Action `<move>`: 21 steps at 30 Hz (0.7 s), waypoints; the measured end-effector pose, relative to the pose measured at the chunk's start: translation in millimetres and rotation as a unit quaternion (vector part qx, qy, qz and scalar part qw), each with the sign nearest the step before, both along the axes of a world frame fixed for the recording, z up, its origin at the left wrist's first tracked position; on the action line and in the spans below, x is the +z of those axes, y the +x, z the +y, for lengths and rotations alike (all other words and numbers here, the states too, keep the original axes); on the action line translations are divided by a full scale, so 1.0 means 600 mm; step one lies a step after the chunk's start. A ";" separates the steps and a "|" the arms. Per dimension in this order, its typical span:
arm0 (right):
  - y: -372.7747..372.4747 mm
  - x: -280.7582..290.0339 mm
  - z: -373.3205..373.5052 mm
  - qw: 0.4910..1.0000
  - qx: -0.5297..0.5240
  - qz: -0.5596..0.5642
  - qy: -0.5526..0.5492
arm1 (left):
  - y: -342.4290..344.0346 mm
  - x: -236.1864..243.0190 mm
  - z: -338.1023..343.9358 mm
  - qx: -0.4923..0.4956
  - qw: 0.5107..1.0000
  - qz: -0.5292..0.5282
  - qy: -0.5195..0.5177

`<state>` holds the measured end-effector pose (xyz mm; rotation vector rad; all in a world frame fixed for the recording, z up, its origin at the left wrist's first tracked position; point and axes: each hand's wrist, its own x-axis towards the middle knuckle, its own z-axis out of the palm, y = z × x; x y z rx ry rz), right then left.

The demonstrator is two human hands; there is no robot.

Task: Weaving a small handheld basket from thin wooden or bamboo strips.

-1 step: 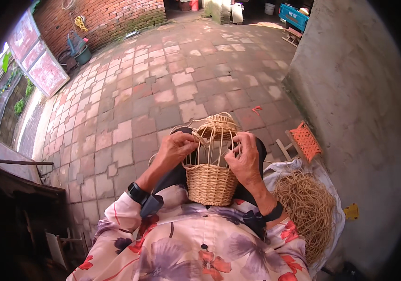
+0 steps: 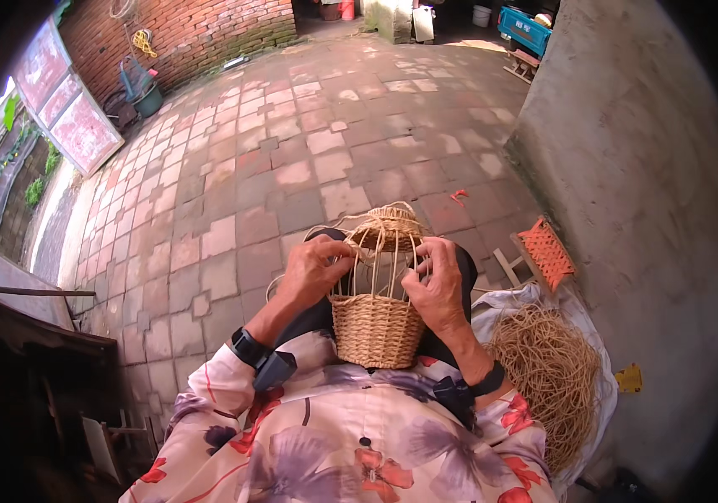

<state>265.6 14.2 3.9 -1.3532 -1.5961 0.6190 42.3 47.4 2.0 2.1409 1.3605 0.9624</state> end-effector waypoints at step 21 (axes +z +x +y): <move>0.024 -0.035 0.011 0.988 -0.039 -0.115 0.096 | -0.311 -0.112 -0.083 0.331 0.826 -0.206 -0.408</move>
